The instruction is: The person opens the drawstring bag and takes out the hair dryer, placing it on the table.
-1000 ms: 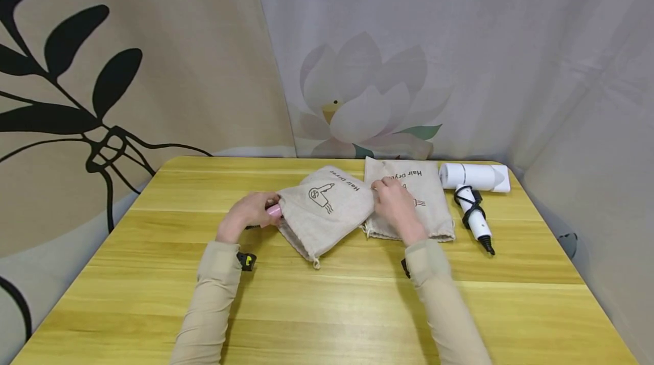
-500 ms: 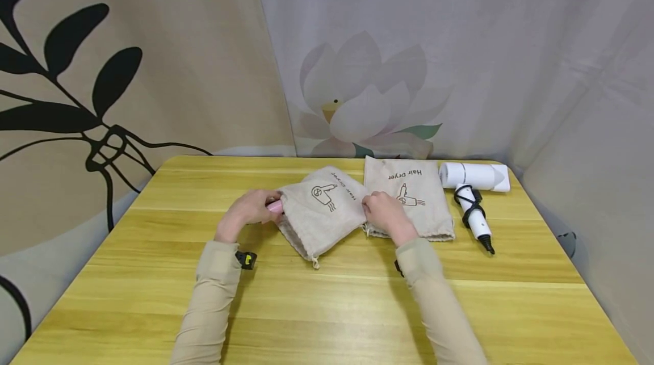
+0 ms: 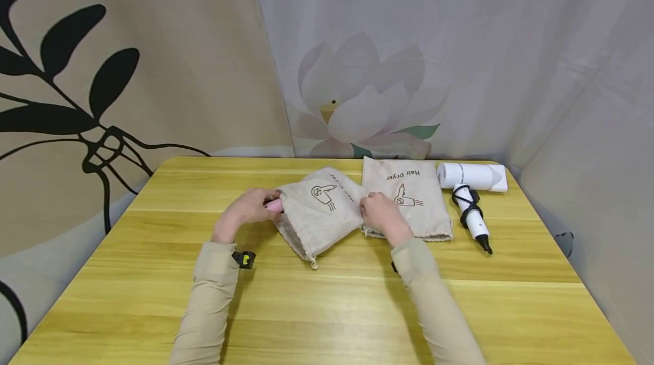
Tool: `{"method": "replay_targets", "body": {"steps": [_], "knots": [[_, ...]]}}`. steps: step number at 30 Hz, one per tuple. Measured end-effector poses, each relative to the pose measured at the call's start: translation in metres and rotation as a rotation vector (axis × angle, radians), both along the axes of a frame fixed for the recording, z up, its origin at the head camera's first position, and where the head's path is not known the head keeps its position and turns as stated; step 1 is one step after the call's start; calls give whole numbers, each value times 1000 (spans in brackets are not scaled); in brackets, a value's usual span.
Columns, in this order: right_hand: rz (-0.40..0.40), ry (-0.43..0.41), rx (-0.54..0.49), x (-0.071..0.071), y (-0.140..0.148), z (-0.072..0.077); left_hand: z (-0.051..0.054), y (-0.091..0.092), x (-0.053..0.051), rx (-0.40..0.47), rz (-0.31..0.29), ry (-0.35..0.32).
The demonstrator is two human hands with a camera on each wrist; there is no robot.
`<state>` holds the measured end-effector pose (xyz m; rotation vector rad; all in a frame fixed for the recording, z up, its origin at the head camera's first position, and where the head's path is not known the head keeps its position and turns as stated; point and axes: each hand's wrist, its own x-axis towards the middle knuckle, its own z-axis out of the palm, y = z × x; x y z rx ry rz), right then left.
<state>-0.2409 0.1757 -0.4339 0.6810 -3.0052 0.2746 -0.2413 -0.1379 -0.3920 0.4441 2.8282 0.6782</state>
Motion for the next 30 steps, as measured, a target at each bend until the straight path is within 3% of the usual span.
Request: {"method": "replay_targets", "body": {"steps": [6, 13, 30], "knots": [[-12, -20, -12, -1, 1, -1, 4, -2, 3, 24, -7, -31], [22, 17, -54, -1, 2, -2, 9, -6, 5, 39, -20, -54], [-24, -24, -22, -2, 1, -2, 18, -16, 9, 49, -83, -95]]}}
